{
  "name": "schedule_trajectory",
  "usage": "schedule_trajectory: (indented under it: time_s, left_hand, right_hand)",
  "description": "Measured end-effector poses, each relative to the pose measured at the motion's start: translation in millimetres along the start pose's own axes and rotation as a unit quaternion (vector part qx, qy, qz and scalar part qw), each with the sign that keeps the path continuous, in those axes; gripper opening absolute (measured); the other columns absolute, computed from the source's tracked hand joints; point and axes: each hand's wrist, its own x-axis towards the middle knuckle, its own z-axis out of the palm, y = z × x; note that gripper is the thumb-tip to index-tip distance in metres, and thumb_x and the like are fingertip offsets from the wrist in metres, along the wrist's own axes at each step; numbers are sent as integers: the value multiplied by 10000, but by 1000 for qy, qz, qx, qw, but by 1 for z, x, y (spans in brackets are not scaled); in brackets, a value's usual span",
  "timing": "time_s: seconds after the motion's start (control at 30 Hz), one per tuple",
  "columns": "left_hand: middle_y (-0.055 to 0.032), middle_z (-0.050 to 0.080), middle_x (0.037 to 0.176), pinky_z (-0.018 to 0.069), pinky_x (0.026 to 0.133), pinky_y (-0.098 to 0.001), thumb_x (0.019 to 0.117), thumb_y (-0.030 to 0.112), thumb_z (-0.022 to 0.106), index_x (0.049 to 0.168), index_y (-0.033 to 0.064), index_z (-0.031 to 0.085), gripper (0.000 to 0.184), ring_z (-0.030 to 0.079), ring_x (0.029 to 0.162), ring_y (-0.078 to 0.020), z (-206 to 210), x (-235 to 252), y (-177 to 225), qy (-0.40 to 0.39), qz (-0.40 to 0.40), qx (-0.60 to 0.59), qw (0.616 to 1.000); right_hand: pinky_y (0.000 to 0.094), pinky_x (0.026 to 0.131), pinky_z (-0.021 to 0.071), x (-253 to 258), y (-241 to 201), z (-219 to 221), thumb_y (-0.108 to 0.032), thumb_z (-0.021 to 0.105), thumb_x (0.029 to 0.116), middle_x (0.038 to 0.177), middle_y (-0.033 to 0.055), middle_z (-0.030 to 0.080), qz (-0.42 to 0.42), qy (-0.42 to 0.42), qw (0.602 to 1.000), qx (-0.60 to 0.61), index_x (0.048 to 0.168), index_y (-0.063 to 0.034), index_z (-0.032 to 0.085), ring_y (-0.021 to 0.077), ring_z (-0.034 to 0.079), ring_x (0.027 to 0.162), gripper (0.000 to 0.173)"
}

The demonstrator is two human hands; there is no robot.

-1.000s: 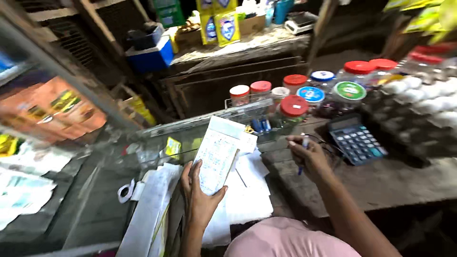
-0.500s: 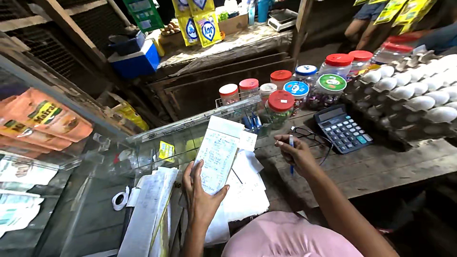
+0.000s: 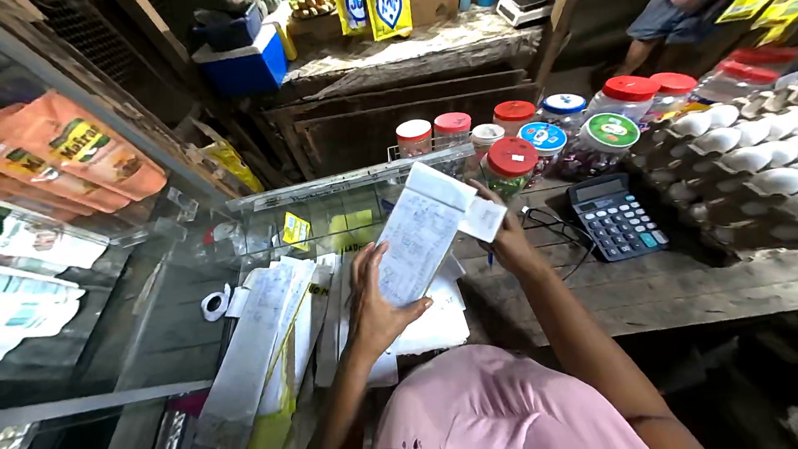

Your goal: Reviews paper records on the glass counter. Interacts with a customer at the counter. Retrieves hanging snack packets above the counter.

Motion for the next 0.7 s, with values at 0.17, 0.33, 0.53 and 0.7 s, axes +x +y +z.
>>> schedule_trajectory:
  time_s: [0.17,0.33,0.53,0.7]
  left_hand:
    - [-145,450,1534,410,1137,-482,609,510,917,1497,114,484,1064,422,1427,-272,26,13,10,-34,9,-36,999]
    - [-155,390,1578,424,1077,-570,611,517,930,1527,187,457,1082,439,1396,-352,54,24,20,-50,-57,16,997]
    - [-237,328,1600,392,1076,-626,591,518,938,1547,134,428,1149,414,1399,-446,92,18,30,-51,-36,47,997]
    - [-189,460,1532,469,1093,-455,679,424,924,1572,57,339,1128,513,1358,-276,84,16,19,-124,-48,-127,983]
  right_hand:
    - [154,432,373,-12,-7,25,-32,425,1040,521,-77,495,127,88,986,67,809,-122,565,-7,397,413,284]
    - [162,417,366,-39,11,9,-121,516,871,572,-83,559,58,-25,983,173,840,-223,633,-23,416,421,159]
    - [159,432,374,-53,4,9,-123,564,991,628,-36,587,101,39,990,89,1003,-103,618,-6,421,438,59]
    - [141,412,361,-51,5,-21,-119,493,1043,671,-22,650,133,61,984,99,983,-96,623,-17,431,432,145]
